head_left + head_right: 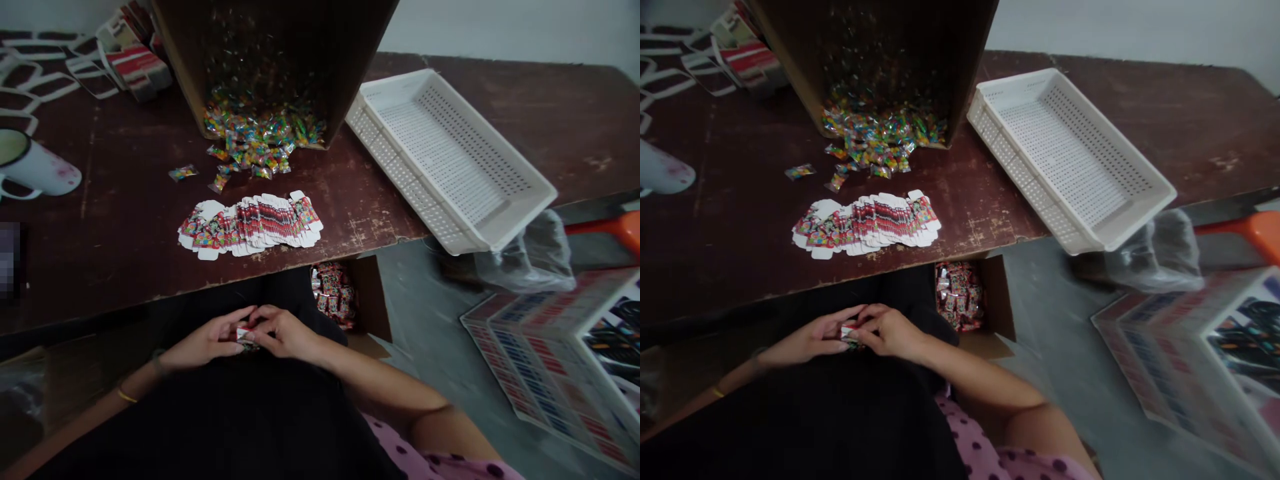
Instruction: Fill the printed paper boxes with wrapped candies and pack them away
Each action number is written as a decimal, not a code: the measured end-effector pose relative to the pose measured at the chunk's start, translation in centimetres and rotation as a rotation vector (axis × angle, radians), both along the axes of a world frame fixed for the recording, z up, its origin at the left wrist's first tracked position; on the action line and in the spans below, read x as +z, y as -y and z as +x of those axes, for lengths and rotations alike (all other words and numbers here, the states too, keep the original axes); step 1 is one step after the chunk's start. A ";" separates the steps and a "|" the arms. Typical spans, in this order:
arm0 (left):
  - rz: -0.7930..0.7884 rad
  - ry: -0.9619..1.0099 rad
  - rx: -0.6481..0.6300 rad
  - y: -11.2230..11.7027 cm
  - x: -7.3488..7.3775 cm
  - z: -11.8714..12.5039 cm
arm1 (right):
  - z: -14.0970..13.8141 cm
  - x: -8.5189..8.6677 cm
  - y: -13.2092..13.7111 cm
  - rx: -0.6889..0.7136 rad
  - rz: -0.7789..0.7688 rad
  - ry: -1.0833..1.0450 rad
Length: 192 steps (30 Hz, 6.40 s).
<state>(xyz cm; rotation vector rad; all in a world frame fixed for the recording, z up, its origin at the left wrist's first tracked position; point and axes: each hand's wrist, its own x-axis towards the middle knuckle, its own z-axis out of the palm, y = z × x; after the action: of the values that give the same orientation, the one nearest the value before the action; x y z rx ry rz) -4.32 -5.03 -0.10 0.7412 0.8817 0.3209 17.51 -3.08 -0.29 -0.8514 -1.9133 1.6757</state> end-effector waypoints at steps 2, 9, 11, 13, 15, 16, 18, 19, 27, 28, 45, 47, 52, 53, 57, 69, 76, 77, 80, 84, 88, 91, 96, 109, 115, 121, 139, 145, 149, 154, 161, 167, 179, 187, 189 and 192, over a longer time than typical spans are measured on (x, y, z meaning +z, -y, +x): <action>-0.007 0.033 0.017 -0.1 -0.3 0.1 | 0.0 0.3 -0.1 -0.065 -0.029 0.023; 0.010 0.071 -0.003 -0.9 -0.3 -0.1 | -0.5 0.7 -1.2 -0.042 -0.018 0.027; 0.027 0.080 -0.039 -0.9 -0.3 -0.2 | -0.7 0.4 -1.1 -0.071 0.000 0.053; 0.037 0.089 -0.053 -0.8 -0.5 -0.3 | -1.1 -0.1 -0.9 -0.119 -0.024 0.067; 0.030 0.102 -0.039 -0.8 -0.7 -0.5 | -1.6 -0.6 -0.7 -0.172 -0.090 0.064; 0.025 0.107 -0.028 -0.7 -0.8 -0.5 | -1.8 -0.8 -0.7 -0.200 -0.121 0.061; 0.013 0.110 -0.014 -0.7 -1.0 -0.6 | -2.1 -1.1 -0.6 -0.243 -0.137 0.064; 0.007 0.111 -0.015 -0.7 -1.0 -0.7 | -2.1 -1.2 -0.6 -0.240 -0.113 0.065; 0.011 0.084 -0.028 -0.5 -0.3 -0.3 | 0.1 0.2 -1.6 0.202 0.316 0.065; 0.067 0.049 -0.028 -0.6 -0.1 -0.3 | -0.1 0.6 -2.3 0.258 0.335 0.060; 0.215 -0.448 0.460 -1.5 4.3 -11.7 | -23.2 -0.8 -21.4 0.127 0.856 0.544; 0.179 -0.389 0.720 -2.5 5.0 -12.4 | -22.2 -2.4 -15.7 0.280 0.962 0.418; 0.182 -0.233 0.882 -5.0 4.4 -11.3 | -13.3 -2.7 -6.9 0.332 0.719 0.182; 0.182 -0.203 0.848 -5.4 3.9 -10.5 | -11.5 -1.9 -6.8 0.261 0.603 0.143; 0.209 -0.142 0.626 -6.2 2.2 -6.0 | -7.4 2.7 -9.7 -0.104 0.349 0.017; 0.198 -0.049 0.466 -5.7 2.4 -2.0 | -6.4 3.4 -10.4 -0.139 0.447 0.085; 0.028 -0.017 0.544 -6.3 1.7 -2.0 | -6.0 -0.1 -8.3 -0.289 -0.795 -0.447; 0.017 -0.005 0.533 -6.4 1.7 -2.1 | -5.9 -0.2 -8.4 -0.256 -0.900 -0.483; 0.029 0.009 0.504 -6.8 1.9 -2.3 | -5.8 0.0 -9.0 -0.215 -0.978 -0.502; 0.188 -0.103 0.501 -7.0 2.3 -1.8 | -5.6 1.2 -10.2 -0.208 -0.832 -0.350; 0.193 -0.095 0.529 -7.4 1.9 -0.8 | -5.1 2.6 -10.7 -0.150 -0.327 -0.167; 0.132 -0.064 0.605 -7.8 1.1 -0.4 | -4.8 3.2 -10.4 -0.124 0.095 -0.098; 0.199 0.042 0.511 -7.5 1.1 -0.5 | -4.4 3.0 -10.6 -0.220 0.023 -0.099; 0.023 0.094 0.166 -6.7 2.4 3.7 | 5.3 4.2 -8.4 -0.213 0.205 0.056; 0.139 -0.043 0.146 -8.2 2.6 4.7 | 11.3 3.1 -14.3 -0.350 0.414 0.498; 0.176 -0.082 0.180 -8.7 2.8 4.8 | 7.9 -1.5 -20.0 -0.641 0.387 0.666; 0.070 -0.035 0.241 -7.9 3.2 5.9 | 2.0 3.3 -7.9 -0.296 0.582 0.156; 0.057 0.031 0.078 -7.4 3.9 5.7 | 2.4 3.7 -8.9 -0.052 0.218 0.018; 0.188 -0.049 -0.001 -6.9 2.8 5.5 | 3.3 3.5 -9.3 0.191 0.013 -0.088; 0.341 -0.347 0.307 -5.3 0.5 5.7 | 2.6 1.9 -6.2 -0.189 -0.129 -0.032; 0.495 -0.334 0.301 -2.6 1.0 3.9 | 1.8 -0.4 -2.7 -0.415 -0.671 -0.276; 0.482 -0.406 0.138 -0.9 1.6 2.6 | 1.7 -1.9 -1.5 -0.216 -0.998 -0.273; -0.458 0.157 0.354 -1.1 3.3 2.9 | -0.8 1.4 -0.3 -0.180 -0.025 -0.091; -0.430 0.284 0.331 -0.6 1.8 1.6 | -1.7 1.0 -1.4 -0.098 -0.576 -0.282; -0.372 0.314 0.317 -0.3 1.5 1.3 | -1.9 0.8 -1.5 -0.154 -0.534 -0.262; -0.284 0.250 0.272 0.2 1.4 1.0 | -2.1 0.7 -1.3 -0.239 -0.350 -0.150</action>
<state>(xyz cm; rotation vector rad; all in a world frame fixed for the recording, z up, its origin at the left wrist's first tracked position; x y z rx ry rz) -3.37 -5.21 1.35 0.3089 0.7690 0.5057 15.40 -1.81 0.40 -1.0072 -1.3805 1.8915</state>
